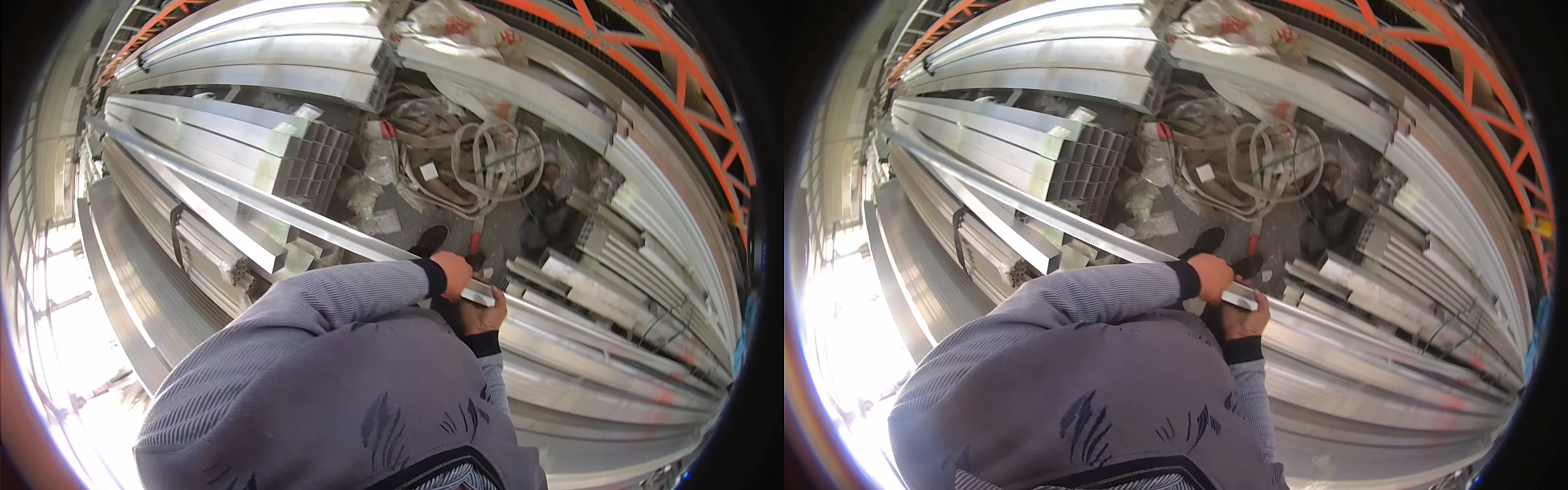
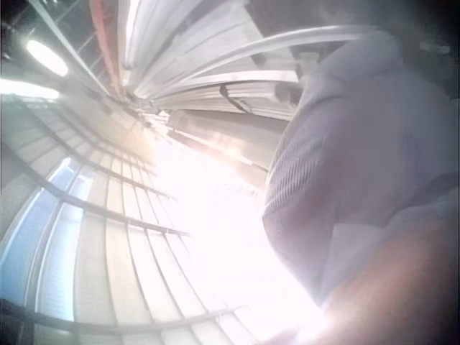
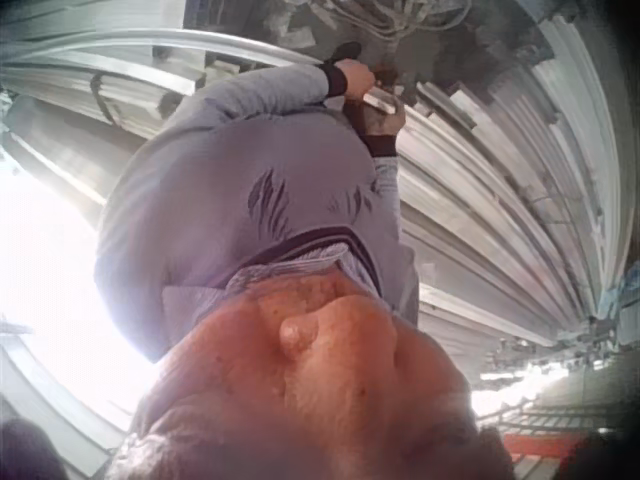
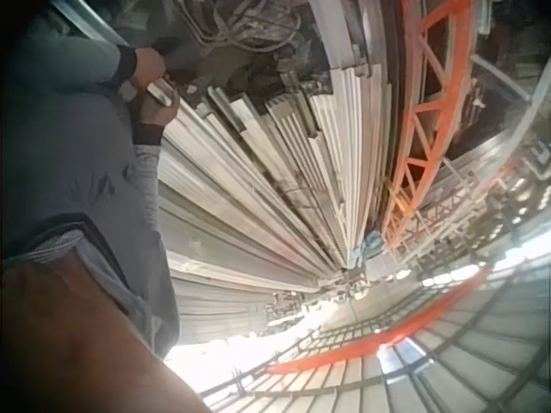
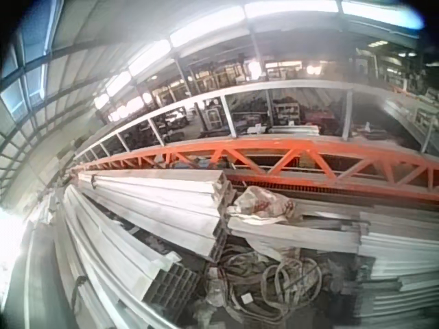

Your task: The person selects a long metal profile from a stack, carries it through the workshop, and places it on a machine table. The person then positions the profile under a cutting tool and adjusts its alignment by hand.

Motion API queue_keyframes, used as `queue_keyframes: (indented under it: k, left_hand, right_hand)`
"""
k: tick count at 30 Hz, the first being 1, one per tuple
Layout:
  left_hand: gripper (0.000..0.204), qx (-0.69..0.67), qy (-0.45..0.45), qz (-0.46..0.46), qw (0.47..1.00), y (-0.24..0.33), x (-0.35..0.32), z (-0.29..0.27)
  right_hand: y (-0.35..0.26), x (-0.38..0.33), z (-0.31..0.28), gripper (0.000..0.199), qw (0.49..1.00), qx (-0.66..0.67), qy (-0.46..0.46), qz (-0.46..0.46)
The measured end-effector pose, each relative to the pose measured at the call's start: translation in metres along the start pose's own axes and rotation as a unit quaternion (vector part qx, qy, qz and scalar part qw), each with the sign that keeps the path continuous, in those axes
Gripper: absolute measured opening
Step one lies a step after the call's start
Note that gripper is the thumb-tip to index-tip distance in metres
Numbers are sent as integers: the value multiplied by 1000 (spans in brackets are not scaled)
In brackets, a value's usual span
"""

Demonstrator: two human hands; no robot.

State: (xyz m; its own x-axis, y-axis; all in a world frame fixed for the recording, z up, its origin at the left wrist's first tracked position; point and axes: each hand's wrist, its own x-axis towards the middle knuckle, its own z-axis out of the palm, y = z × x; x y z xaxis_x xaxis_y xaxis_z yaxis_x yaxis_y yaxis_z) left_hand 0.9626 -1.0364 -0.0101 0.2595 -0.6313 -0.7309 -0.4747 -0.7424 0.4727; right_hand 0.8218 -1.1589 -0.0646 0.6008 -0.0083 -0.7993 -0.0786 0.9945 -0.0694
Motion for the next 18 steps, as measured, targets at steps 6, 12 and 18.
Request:
queue_keyframes:
  k: [6, 12, 18]
  left_hand:
    - [30, -1, -9, -24, 1000, -45, -52, -2]
    - [30, 66, -27, -88, 994, -102, -118, 4]
    - [51, 97, 32, -43, 994, -152, -166, -2]
  right_hand:
    - [-12, -15, -34, 40, 991, 132, 29, -6]
    - [-148, -3, -124, 31, 968, 81, 82, -221]
    - [-170, 21, -143, 23, 935, -66, 207, -281]
